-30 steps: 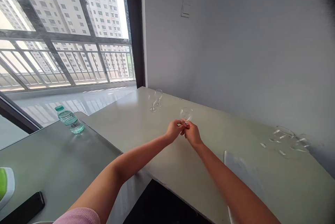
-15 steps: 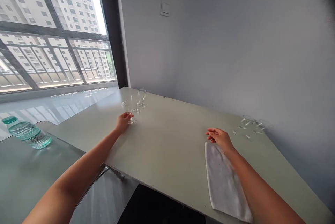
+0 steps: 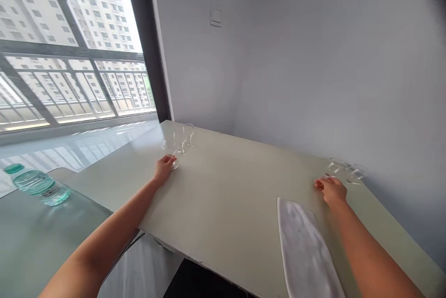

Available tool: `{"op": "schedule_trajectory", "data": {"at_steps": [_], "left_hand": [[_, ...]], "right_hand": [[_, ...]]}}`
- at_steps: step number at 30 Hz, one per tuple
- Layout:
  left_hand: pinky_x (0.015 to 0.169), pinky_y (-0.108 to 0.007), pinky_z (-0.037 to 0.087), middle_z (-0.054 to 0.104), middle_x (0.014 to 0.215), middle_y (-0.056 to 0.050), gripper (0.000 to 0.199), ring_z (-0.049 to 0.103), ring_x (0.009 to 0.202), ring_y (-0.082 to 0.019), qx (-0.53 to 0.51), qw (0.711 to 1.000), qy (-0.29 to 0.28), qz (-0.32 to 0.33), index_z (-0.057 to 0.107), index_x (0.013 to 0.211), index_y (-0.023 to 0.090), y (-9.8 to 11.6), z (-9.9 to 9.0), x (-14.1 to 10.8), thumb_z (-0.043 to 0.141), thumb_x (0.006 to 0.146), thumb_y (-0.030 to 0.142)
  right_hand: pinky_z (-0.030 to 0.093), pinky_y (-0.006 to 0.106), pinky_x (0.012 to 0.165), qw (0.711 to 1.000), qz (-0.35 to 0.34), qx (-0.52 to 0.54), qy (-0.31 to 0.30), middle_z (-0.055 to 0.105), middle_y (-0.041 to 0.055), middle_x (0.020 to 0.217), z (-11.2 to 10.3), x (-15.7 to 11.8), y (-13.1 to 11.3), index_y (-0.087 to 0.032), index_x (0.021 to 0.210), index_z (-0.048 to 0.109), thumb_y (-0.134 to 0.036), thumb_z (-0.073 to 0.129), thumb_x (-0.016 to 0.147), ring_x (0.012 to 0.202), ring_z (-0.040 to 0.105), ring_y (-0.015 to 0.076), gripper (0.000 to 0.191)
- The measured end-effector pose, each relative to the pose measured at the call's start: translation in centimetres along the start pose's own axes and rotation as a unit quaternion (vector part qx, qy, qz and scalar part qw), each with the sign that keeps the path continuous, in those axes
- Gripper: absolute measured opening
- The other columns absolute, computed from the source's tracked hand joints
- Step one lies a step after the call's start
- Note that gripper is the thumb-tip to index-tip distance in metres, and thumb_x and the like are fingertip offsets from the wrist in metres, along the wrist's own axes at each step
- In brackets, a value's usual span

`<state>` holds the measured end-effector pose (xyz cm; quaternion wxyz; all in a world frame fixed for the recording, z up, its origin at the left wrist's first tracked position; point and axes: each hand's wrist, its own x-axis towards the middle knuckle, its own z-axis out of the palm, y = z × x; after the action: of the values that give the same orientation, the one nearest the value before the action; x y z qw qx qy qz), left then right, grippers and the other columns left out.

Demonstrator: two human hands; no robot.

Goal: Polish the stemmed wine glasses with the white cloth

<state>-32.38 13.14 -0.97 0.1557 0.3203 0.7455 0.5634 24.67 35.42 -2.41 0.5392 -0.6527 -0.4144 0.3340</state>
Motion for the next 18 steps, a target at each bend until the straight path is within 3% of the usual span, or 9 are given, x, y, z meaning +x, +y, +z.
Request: {"op": "schedule_trajectory", "data": {"at_steps": [5, 9, 14, 16, 18], "left_hand": [[0.061, -0.025, 0.04, 0.064, 0.073, -0.003, 0.035, 0.054, 0.063, -0.014, -0.001, 1.0, 0.008, 0.004, 0.063, 0.085, 0.016, -0.7, 0.2, 0.1, 0.058, 0.064, 0.043], [0.059, -0.024, 0.039, 0.062, 0.07, -0.002, 0.03, 0.053, 0.062, -0.013, 0.006, 1.0, 0.008, 0.0, 0.063, 0.083, 0.016, -0.2, 0.4, 0.0, 0.057, 0.066, 0.039], [0.062, -0.026, 0.039, 0.058, 0.08, -0.004, 0.023, 0.051, 0.066, -0.014, 0.03, 0.998, 0.055, -0.016, 0.061, 0.086, 0.017, 1.7, 0.0, -1.3, 0.057, 0.066, 0.027], [0.067, -0.028, 0.039, 0.054, 0.092, -0.006, 0.028, 0.051, 0.072, -0.014, 0.039, 0.993, 0.111, -0.02, 0.057, 0.095, 0.018, 2.8, 0.2, -3.2, 0.054, 0.067, 0.021], [0.068, -0.028, 0.039, 0.051, 0.096, -0.006, 0.029, 0.049, 0.072, -0.014, 0.037, 0.989, 0.14, -0.011, 0.056, 0.098, 0.02, 4.3, 1.0, -6.0, 0.051, 0.07, 0.021]], "right_hand": [[0.045, 0.029, 0.038, 1.0, 0.028, 0.012, 0.002, 0.057, 0.0135, 0.087, 1.8, -0.6, -0.8, -0.023, 0.083, 0.053, -0.029, 0.056, 0.066, 0.056, 0.055, 0.0176, 0.018], [0.047, 0.027, 0.041, 0.996, 0.014, 0.045, -0.076, 0.057, 0.0073, 0.08, 4.4, -3.3, -2.4, -0.023, 0.067, 0.051, -0.026, 0.062, 0.058, 0.051, 0.049, 0.0124, 0.015], [0.048, 0.022, 0.049, 0.96, -0.008, 0.096, -0.262, 0.06, 0.0048, 0.083, 8.0, -11.0, -6.8, -0.017, 0.077, 0.057, -0.028, 0.069, 0.052, 0.056, 0.051, 0.0091, 0.03], [0.048, 0.023, 0.05, 0.944, -0.017, 0.104, -0.312, 0.063, 0.0057, 0.085, 8.9, -15.0, -8.7, -0.016, 0.081, 0.059, -0.032, 0.07, 0.053, 0.057, 0.053, 0.0102, 0.034], [0.048, 0.024, 0.052, 0.909, -0.028, 0.108, -0.401, 0.063, 0.0066, 0.089, 9.7, -19.2, -10.3, -0.016, 0.088, 0.059, -0.034, 0.068, 0.06, 0.06, 0.053, 0.0109, 0.034]]}}
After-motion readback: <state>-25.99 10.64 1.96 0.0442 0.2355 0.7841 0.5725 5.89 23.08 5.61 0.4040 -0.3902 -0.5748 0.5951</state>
